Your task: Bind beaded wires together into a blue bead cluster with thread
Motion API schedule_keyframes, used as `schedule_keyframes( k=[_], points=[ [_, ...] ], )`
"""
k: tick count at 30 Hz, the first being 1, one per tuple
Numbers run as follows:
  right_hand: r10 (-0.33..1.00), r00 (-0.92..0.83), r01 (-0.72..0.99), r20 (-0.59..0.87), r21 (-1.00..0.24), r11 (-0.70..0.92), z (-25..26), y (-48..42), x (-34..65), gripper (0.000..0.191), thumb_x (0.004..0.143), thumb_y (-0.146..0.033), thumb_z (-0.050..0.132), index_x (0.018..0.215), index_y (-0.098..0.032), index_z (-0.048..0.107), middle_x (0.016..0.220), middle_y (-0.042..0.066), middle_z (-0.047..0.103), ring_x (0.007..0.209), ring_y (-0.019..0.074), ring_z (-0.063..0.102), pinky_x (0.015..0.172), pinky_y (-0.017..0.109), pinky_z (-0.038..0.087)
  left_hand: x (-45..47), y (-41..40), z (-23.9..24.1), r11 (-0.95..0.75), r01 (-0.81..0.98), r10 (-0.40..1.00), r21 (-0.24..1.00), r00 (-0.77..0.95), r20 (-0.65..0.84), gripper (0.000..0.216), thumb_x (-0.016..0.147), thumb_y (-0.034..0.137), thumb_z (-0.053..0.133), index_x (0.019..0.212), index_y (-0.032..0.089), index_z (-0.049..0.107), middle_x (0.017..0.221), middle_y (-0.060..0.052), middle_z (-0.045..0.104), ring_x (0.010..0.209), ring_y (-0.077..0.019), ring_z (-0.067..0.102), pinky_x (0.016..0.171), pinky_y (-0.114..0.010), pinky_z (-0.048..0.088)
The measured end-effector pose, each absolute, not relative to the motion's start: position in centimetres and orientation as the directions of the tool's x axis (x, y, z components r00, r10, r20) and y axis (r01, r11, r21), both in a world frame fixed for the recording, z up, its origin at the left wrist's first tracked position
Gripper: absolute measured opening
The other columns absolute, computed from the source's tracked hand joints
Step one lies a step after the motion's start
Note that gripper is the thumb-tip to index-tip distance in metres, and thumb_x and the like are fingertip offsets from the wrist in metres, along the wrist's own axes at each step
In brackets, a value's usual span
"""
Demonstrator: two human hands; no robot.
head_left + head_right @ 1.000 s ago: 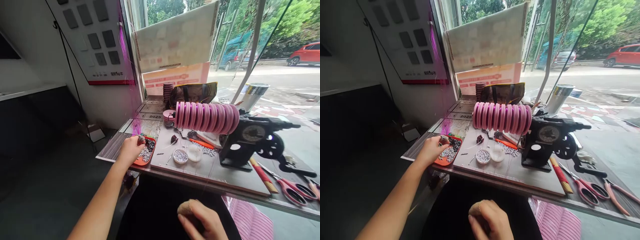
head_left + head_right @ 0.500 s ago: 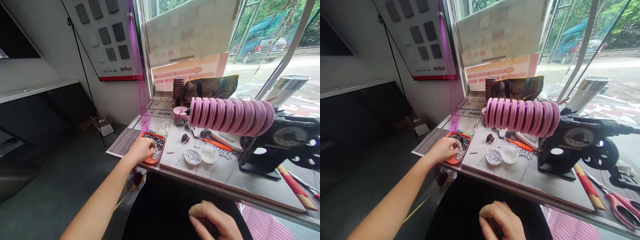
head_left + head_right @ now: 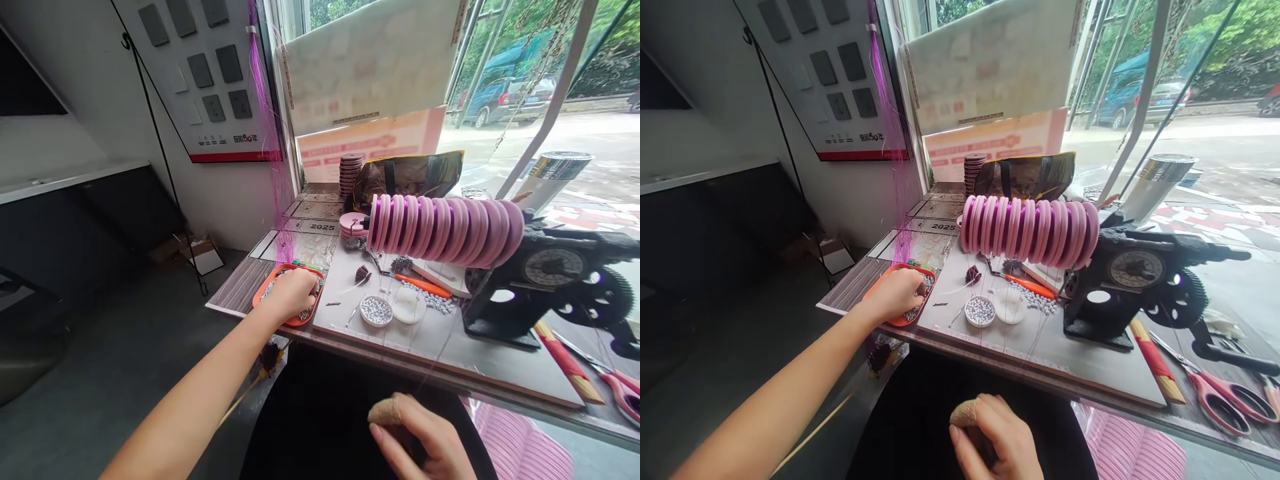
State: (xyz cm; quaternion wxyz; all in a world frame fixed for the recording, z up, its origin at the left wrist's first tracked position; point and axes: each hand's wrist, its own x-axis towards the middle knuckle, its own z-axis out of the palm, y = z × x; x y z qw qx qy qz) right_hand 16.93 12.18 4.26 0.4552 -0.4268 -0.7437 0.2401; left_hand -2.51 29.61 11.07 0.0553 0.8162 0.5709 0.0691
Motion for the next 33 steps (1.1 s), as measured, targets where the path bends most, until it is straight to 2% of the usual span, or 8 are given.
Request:
schedule_keyframes(
  k=[4, 6, 8, 9, 11, 15, 19, 33],
  points=[
    [0.888, -0.189, 0.386, 0.419, -0.8, 0.459, 4.6, 11.9, 17.2, 0.013, 0.086, -0.022, 0.05, 0.074, -0.019, 0.056, 0.063, 0.0, 0.06, 0.056, 0.0119, 0.057, 0.053, 0.018, 0.046, -3.5, 26.4, 12.1, -0.27, 0.914, 0.959, 0.303, 0.226, 0.173, 0.015, 0.074, 0.021, 0.05, 0.079, 0.017, 0.064, 0.084, -0.006, 0.068, 0.075, -0.0185, 0.061, 0.067, -0.027, 0.045],
    [0.904, -0.163, 0.379, 0.395, -0.821, 0.427, 4.9, 11.8, 17.3, 0.013, 0.086, -0.022, 0.049, 0.075, -0.019, 0.057, 0.064, 0.001, 0.059, 0.056, 0.0123, 0.056, 0.053, 0.019, 0.046, -3.5, 23.2, 11.7, -0.229, 0.866, 0.969, 0.445, 0.158, 0.191, 0.019, 0.078, 0.026, 0.047, 0.085, 0.016, 0.062, 0.082, -0.006, 0.067, 0.067, -0.0161, 0.059, 0.059, -0.025, 0.045],
    [0.911, -0.141, 0.383, 0.387, -0.827, 0.411, 5.4, 11.7, 17.3, 0.014, 0.086, -0.022, 0.049, 0.076, -0.019, 0.057, 0.064, 0.001, 0.059, 0.055, 0.0123, 0.054, 0.052, 0.019, 0.044, -3.0, 19.6, 10.5, -0.163, 0.627, 0.987, 0.762, 0.1, 0.129, 0.014, 0.072, 0.026, 0.056, 0.079, 0.016, 0.062, 0.071, -0.003, 0.065, 0.058, -0.0145, 0.056, 0.053, -0.024, 0.043],
    [0.911, -0.139, 0.39, 0.387, -0.825, 0.41, 5.6, 11.6, 17.3, 0.013, 0.086, -0.022, 0.049, 0.076, -0.019, 0.058, 0.064, 0.001, 0.059, 0.055, 0.0122, 0.053, 0.052, 0.02, 0.044, -2.6, 17.9, 9.8, -0.137, 0.515, 0.989, 0.846, 0.116, 0.09, 0.01, 0.069, 0.025, 0.059, 0.074, 0.016, 0.062, 0.069, -0.002, 0.064, 0.059, -0.0141, 0.056, 0.053, -0.023, 0.043],
    [0.906, -0.146, 0.412, 0.397, -0.808, 0.42, 6.0, 11.5, 17.2, 0.013, 0.085, -0.021, 0.05, 0.076, -0.019, 0.057, 0.064, 0.001, 0.058, 0.056, 0.012, 0.053, 0.052, 0.02, 0.043, -1.8, 15.1, 8.4, -0.092, 0.371, 0.991, 0.924, 0.126, 0.048, 0.004, 0.067, 0.02, 0.062, 0.069, 0.017, 0.062, 0.069, -0.001, 0.063, 0.063, -0.0143, 0.057, 0.057, -0.023, 0.044],
    [0.883, -0.166, 0.469, 0.439, -0.753, 0.463, 6.7, 11.2, 16.8, 0.013, 0.085, -0.019, 0.049, 0.075, -0.019, 0.057, 0.063, 0.0, 0.057, 0.054, 0.0114, 0.052, 0.051, 0.021, 0.042, -0.7, 12.7, 6.4, -0.068, 0.285, 0.994, 0.956, 0.104, 0.039, 0.005, 0.067, 0.015, 0.062, 0.07, 0.019, 0.063, 0.072, -0.001, 0.064, 0.07, -0.0153, 0.059, 0.06, -0.022, 0.045],
    [0.864, -0.171, 0.514, 0.473, -0.705, 0.488, 6.9, 11.0, 16.4, 0.013, 0.084, -0.017, 0.05, 0.074, -0.019, 0.057, 0.062, 0.0, 0.057, 0.053, 0.0111, 0.051, 0.052, 0.022, 0.041, -0.5, 12.5, 5.9, -0.098, 0.321, 0.992, 0.942, 0.11, 0.066, 0.007, 0.068, 0.015, 0.063, 0.073, 0.02, 0.064, 0.073, -0.002, 0.066, 0.071, -0.0166, 0.061, 0.059, -0.022, 0.046],
    [0.865, -0.19, 0.54, 0.465, -0.686, 0.487, 6.5, 11.0, 16.1, 0.013, 0.083, -0.017, 0.05, 0.073, -0.02, 0.056, 0.06, -0.002, 0.055, 0.054, 0.0101, 0.05, 0.052, 0.022, 0.039, -0.1, 12.0, 5.8, -0.157, 0.414, 0.986, 0.897, 0.117, 0.119, 0.005, 0.069, 0.017, 0.063, 0.073, 0.02, 0.064, 0.072, -0.002, 0.068, 0.066, -0.0175, 0.064, 0.056, -0.022, 0.05]
  ],
)
